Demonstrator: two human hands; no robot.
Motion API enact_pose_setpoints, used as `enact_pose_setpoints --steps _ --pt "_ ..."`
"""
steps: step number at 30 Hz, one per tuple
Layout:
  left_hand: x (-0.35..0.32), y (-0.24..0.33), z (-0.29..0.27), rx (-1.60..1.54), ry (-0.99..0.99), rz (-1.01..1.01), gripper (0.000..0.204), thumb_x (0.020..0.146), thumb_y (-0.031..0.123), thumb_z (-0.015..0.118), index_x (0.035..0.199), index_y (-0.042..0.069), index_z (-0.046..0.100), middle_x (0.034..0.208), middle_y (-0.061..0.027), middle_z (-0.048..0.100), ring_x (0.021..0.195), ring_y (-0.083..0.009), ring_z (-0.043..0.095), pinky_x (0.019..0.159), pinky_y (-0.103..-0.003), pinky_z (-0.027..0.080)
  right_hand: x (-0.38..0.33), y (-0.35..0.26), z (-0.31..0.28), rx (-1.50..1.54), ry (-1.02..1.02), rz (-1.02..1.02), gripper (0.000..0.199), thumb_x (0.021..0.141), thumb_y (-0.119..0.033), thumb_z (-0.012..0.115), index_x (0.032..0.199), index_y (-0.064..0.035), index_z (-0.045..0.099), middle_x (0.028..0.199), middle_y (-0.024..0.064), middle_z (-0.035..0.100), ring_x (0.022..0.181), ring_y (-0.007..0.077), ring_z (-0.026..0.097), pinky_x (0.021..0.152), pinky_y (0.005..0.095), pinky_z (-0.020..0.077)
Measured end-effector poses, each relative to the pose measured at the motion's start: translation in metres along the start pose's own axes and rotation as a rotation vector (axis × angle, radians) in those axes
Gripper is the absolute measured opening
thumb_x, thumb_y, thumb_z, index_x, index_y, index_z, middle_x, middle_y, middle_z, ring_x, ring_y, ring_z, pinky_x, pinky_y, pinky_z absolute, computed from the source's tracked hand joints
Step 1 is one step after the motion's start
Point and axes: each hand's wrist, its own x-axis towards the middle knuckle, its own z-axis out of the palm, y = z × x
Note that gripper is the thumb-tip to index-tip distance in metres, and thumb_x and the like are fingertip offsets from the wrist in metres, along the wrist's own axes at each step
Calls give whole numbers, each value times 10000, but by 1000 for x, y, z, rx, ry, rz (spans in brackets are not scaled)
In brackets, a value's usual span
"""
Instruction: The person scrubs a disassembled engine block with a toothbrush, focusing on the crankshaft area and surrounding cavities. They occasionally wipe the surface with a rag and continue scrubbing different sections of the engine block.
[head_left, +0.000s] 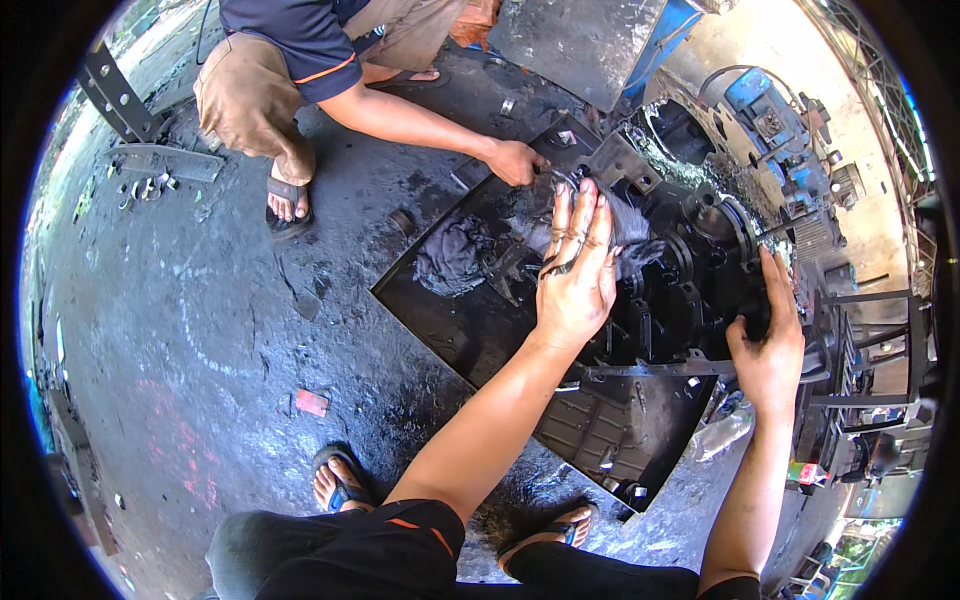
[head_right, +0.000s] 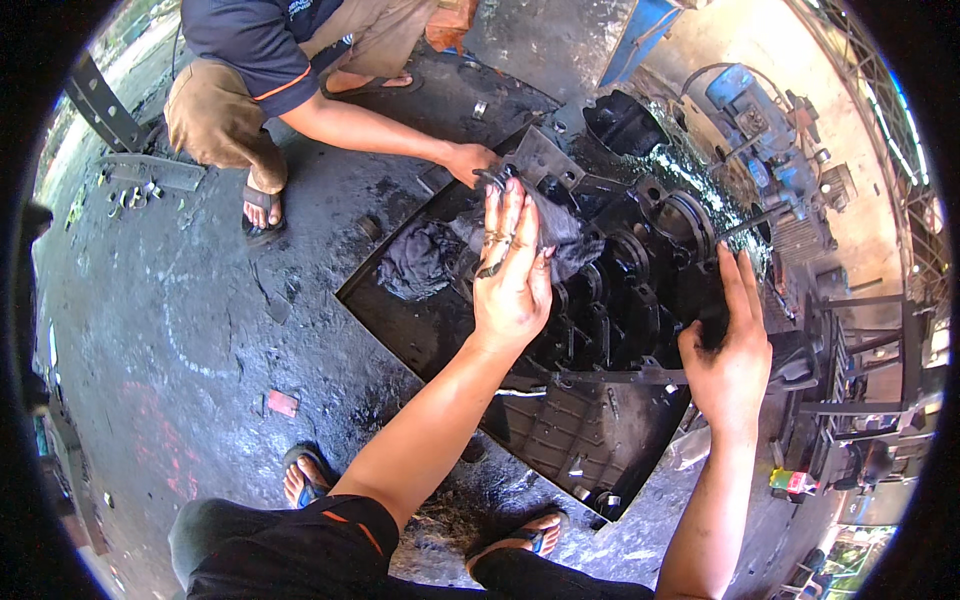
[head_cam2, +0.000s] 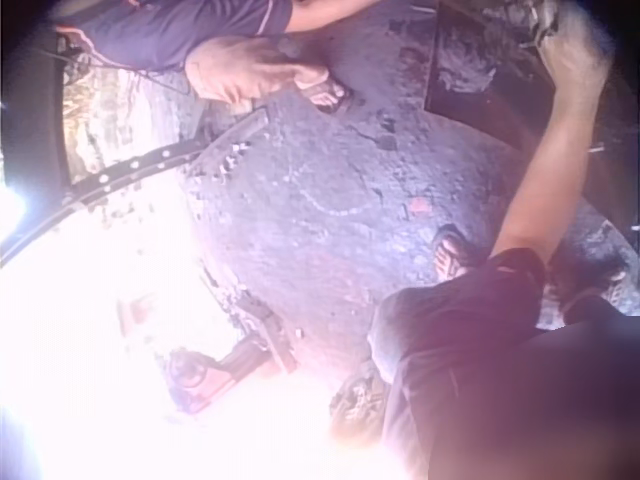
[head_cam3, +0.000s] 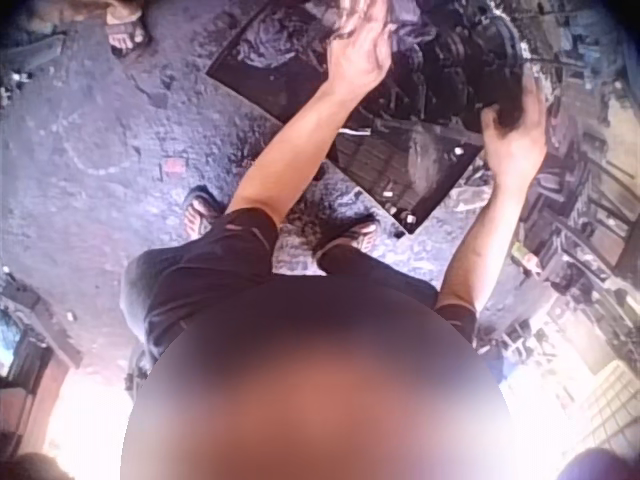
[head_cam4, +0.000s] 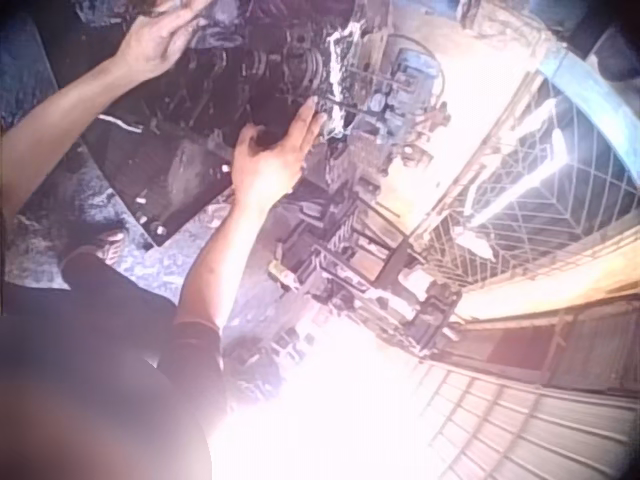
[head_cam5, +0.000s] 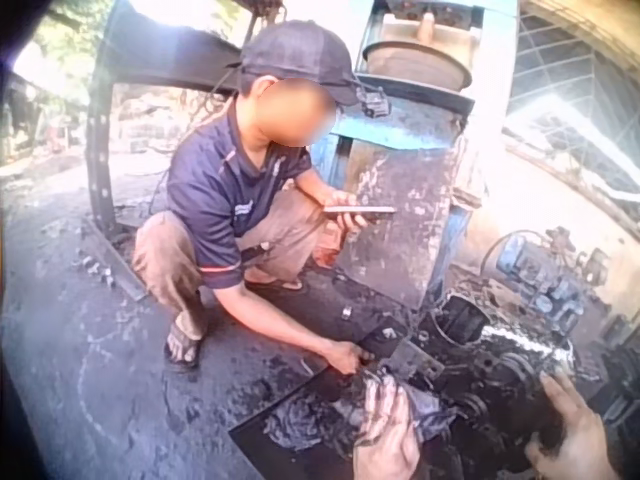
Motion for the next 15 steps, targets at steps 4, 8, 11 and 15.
enact_pose_setpoints --steps 4,8,11,15 --pt "-28 -21 -3 40 19 -21 570 888 -40 676 1438 -70 532 1613 -295 420 1503 -506 385 1232 -495 369 -1 -1 0 15 8 10 855 760 19 648 1572 -206 501 1586 229 491 1434 424 506 1136 468 480" --pt "-86 -60 -14 84 -99 -203 424 962 -35 588 1380 -103 563 1619 -299 407 1490 -479 416 1241 -466 356 -1 0 0 34 15 -4 859 758 21 646 1572 -211 500 1590 233 484 1430 425 510 1142 465 476" --pt "-115 -83 -16 59 -140 -346 412 991 -30 560 1398 -94 568 1603 -300 427 1491 -453 419 1245 -451 353 0 1 0 17 12 -20 857 760 20 651 1573 -201 499 1590 237 483 1433 420 511 1147 461 471" --pt "-127 -87 -23 27 -90 -542 380 1014 7 569 1381 -88 594 1407 -327 598 1275 -457 625 1065 -428 528 -1 3 0 2 2 -26 845 767 18 655 1573 -180 498 1588 239 487 1439 415 507 1154 461 462"
